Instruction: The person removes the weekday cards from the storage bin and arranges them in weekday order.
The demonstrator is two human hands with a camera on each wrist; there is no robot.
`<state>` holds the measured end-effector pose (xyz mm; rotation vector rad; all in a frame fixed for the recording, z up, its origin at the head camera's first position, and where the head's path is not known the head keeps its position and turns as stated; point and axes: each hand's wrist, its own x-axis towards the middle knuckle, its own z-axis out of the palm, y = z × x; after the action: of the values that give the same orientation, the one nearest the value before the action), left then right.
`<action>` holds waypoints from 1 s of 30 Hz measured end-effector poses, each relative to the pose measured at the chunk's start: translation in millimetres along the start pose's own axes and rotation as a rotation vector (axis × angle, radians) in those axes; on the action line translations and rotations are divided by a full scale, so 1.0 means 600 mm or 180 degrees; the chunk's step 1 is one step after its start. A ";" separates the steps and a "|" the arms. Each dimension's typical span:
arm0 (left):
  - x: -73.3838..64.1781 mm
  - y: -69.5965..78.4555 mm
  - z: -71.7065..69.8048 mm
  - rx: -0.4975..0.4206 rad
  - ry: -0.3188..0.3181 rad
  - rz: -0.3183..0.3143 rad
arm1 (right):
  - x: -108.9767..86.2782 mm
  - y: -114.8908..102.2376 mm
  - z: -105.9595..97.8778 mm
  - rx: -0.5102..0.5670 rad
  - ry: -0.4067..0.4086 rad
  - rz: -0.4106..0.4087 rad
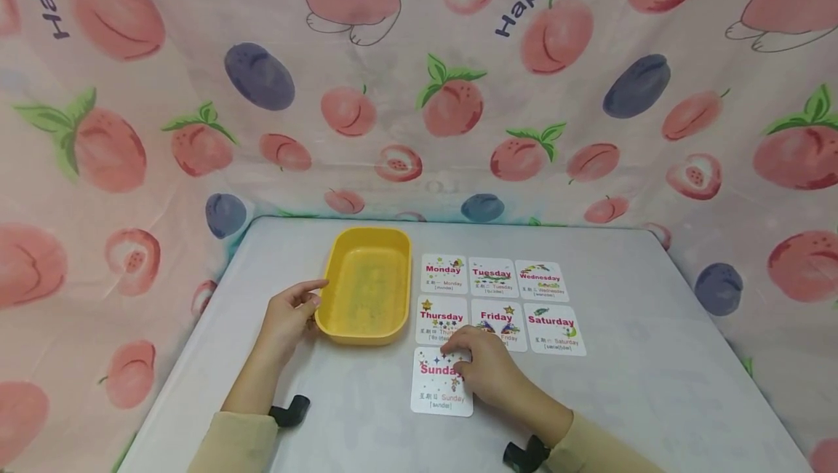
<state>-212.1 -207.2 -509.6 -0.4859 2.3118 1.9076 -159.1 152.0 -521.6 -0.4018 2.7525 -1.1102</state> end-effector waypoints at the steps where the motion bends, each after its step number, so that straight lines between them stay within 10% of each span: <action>1: 0.000 0.001 0.000 -0.0003 -0.0003 0.0004 | 0.000 0.000 0.000 -0.0017 0.0005 -0.0002; 30: -0.006 0.014 0.000 0.0248 -0.0078 -0.0017 | 0.001 -0.006 0.007 -0.0480 0.0207 0.0077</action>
<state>-211.5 -205.0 -500.5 -0.4575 2.3564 1.8027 -158.2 146.5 -522.2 -0.3553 2.9006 -0.9294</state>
